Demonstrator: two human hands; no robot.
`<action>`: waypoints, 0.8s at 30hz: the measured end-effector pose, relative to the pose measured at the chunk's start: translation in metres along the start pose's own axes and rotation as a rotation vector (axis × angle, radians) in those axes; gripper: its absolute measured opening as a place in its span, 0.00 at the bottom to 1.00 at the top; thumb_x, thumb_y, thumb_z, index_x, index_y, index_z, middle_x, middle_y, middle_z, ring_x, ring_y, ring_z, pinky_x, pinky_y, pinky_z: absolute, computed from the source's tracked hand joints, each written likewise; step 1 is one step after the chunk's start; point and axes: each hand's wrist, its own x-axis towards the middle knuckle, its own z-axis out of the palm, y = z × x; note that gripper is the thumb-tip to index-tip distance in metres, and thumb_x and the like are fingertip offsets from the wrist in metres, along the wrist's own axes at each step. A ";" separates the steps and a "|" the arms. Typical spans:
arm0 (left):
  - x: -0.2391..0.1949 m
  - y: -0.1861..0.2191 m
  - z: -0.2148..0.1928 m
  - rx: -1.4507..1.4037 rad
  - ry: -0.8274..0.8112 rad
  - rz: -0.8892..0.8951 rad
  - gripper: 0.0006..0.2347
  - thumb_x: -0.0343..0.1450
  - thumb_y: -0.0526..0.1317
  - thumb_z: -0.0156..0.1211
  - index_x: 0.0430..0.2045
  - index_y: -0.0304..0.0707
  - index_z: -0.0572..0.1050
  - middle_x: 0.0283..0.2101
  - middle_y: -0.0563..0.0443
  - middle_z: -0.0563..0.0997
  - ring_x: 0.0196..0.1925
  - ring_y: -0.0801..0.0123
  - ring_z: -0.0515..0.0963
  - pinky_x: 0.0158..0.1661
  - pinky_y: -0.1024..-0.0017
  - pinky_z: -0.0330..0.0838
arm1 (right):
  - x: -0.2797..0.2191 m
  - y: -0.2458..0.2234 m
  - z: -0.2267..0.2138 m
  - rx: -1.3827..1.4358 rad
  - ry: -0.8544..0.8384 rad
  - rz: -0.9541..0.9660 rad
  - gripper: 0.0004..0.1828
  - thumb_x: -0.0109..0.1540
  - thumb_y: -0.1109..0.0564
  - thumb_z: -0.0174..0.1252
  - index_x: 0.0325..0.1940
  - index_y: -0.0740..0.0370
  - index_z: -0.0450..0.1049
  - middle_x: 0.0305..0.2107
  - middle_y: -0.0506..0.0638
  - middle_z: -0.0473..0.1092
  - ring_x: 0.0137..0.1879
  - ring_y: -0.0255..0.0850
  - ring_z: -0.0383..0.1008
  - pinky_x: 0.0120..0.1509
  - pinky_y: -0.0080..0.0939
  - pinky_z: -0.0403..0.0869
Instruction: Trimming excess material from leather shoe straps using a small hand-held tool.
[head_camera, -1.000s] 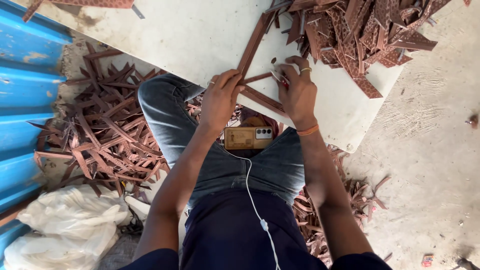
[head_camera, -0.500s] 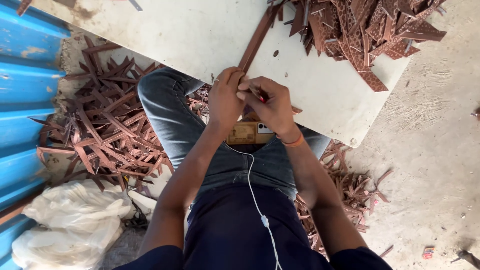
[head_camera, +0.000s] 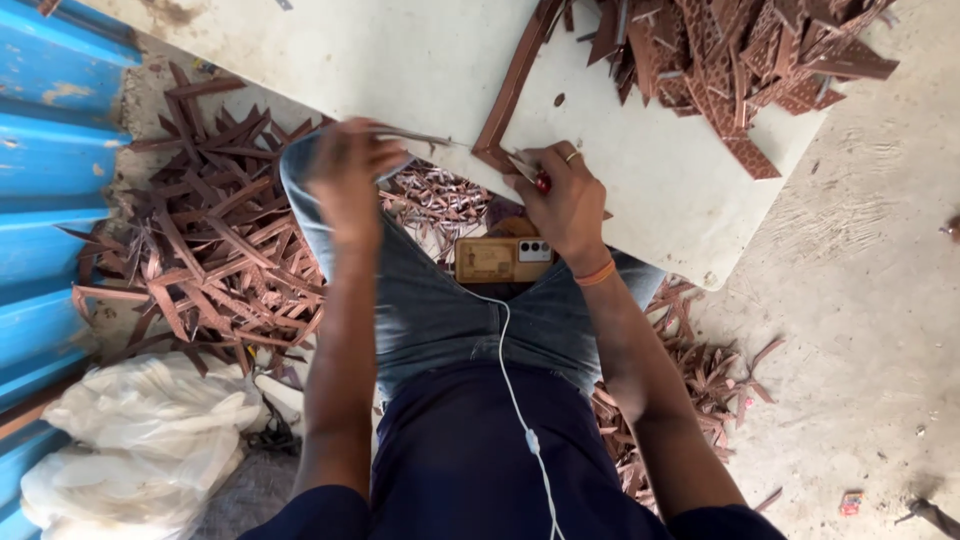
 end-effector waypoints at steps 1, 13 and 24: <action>-0.003 0.007 -0.012 0.000 0.003 0.006 0.10 0.78 0.37 0.54 0.36 0.27 0.79 0.36 0.34 0.85 0.34 0.60 0.91 0.33 0.68 0.85 | -0.001 0.000 0.000 0.003 0.002 -0.006 0.15 0.61 0.53 0.73 0.47 0.60 0.79 0.38 0.53 0.73 0.37 0.50 0.78 0.39 0.46 0.75; -0.068 0.025 -0.062 0.181 -0.066 0.224 0.12 0.82 0.41 0.52 0.37 0.34 0.81 0.33 0.39 0.87 0.33 0.65 0.91 0.34 0.69 0.84 | -0.004 -0.023 -0.004 0.226 -0.009 0.025 0.13 0.63 0.58 0.71 0.49 0.63 0.79 0.41 0.54 0.75 0.41 0.43 0.79 0.44 0.42 0.76; -0.076 0.007 -0.055 0.705 -0.205 0.013 0.12 0.79 0.42 0.55 0.39 0.29 0.80 0.33 0.46 0.87 0.30 0.68 0.89 0.31 0.74 0.86 | -0.028 -0.009 -0.021 0.314 -0.050 0.144 0.09 0.67 0.62 0.66 0.52 0.63 0.80 0.38 0.50 0.78 0.42 0.34 0.77 0.46 0.32 0.74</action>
